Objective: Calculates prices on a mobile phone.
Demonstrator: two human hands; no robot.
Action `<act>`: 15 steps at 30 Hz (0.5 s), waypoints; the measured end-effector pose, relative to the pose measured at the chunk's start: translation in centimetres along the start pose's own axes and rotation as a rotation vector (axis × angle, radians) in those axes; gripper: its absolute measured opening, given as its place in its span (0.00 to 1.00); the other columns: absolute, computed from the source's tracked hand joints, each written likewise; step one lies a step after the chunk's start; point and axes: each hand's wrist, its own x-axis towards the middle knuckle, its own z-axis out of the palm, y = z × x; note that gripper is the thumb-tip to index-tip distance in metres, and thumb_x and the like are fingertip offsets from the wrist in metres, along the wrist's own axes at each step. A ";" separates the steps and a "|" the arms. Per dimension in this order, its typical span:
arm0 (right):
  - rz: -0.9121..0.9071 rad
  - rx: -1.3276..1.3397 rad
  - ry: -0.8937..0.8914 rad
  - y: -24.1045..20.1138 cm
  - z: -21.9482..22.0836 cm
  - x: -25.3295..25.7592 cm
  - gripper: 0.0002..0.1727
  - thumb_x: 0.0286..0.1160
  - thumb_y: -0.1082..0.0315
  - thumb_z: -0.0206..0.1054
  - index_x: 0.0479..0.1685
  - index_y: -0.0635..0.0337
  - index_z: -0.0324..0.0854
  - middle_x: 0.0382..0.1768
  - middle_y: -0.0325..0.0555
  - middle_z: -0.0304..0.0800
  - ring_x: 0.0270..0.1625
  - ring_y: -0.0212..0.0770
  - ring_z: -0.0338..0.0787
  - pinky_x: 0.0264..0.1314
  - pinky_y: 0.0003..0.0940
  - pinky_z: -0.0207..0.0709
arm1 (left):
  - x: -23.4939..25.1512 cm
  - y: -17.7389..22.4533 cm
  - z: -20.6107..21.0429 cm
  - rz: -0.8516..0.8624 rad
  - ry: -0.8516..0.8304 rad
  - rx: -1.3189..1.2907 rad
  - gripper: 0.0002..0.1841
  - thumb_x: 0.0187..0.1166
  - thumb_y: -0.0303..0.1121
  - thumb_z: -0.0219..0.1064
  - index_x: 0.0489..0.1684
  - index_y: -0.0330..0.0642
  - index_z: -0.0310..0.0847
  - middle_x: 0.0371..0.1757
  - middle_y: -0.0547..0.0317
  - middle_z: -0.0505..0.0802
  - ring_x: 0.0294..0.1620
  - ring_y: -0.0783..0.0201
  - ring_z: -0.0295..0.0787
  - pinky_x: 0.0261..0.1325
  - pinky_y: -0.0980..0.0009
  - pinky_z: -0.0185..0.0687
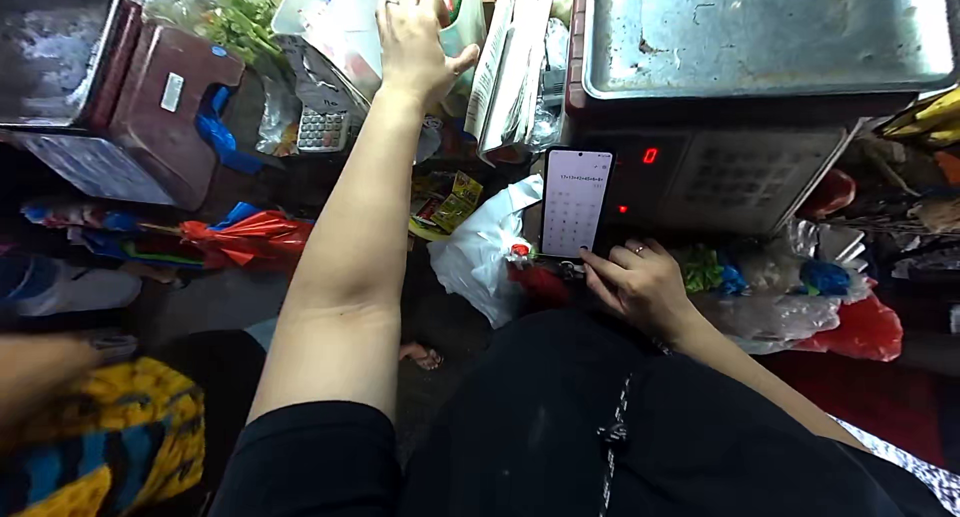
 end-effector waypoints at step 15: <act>-0.061 0.037 0.093 -0.9 1.1 1.3 0.17 0.82 0.60 0.61 0.53 0.53 0.95 0.20 0.42 0.85 0.26 0.44 0.84 0.35 0.41 0.75 | -24.4 9.1 9.2 -0.016 -0.112 -1.143 0.23 0.72 0.33 0.73 0.63 0.41 0.71 0.54 0.56 0.86 0.45 0.67 0.84 0.44 0.71 0.82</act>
